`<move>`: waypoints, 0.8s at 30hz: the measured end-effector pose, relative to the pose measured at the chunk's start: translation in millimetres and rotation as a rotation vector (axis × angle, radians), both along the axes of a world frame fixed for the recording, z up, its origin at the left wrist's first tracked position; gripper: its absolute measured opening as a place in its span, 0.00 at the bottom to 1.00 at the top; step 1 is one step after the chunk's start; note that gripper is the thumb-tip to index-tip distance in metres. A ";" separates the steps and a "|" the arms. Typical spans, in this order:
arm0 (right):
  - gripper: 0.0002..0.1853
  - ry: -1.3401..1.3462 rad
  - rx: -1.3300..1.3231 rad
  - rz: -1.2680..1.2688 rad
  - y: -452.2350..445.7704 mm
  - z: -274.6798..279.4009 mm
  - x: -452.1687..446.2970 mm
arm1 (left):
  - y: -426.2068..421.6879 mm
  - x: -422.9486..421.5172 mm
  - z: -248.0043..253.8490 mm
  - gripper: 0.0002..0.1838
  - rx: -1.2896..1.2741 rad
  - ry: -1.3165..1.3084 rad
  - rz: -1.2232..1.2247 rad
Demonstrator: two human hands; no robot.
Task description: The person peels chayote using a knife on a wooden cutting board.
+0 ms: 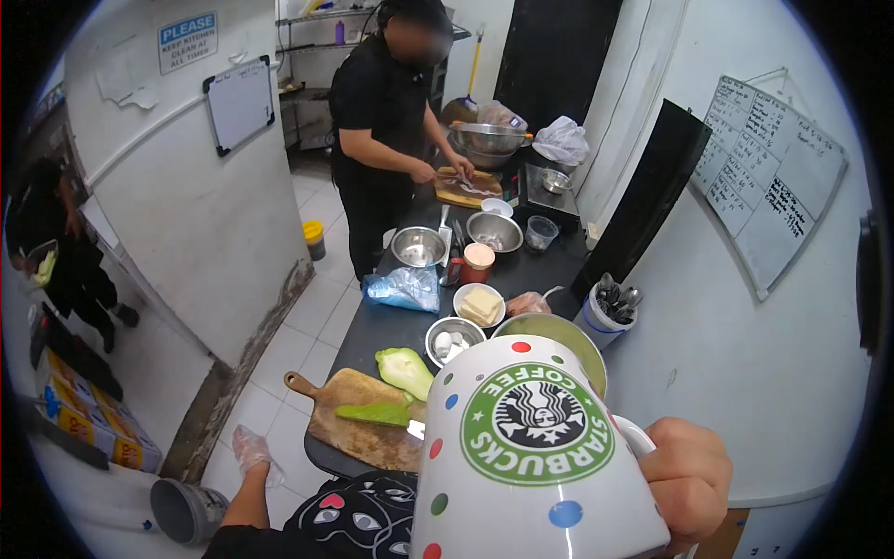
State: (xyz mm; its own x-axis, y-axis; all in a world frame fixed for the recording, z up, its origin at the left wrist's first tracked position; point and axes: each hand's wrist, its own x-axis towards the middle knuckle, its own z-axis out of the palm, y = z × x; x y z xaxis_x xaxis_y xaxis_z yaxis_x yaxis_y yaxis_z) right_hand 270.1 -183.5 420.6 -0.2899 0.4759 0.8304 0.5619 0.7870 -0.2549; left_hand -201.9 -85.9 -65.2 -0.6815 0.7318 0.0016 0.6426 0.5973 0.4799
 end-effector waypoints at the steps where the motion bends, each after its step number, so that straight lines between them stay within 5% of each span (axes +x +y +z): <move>1: 0.25 0.005 0.010 -0.009 -0.6 0.5 0.2 | 2.3 -0.9 -3.6 0.31 -0.018 0.015 -0.002; 24: 0.26 0.009 0.063 -0.082 -9.1 0.8 3.8 | 9.4 8.5 19.2 0.35 0.013 -0.115 -0.034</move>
State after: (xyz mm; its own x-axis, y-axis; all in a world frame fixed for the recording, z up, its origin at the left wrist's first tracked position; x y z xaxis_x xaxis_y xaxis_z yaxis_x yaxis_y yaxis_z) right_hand 273.9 -192.6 421.4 -0.2446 0.4443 0.8619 0.6232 0.7530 -0.2113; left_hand -193.4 -76.5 -46.0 -0.6522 0.7552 -0.0653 0.6029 0.5691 0.5591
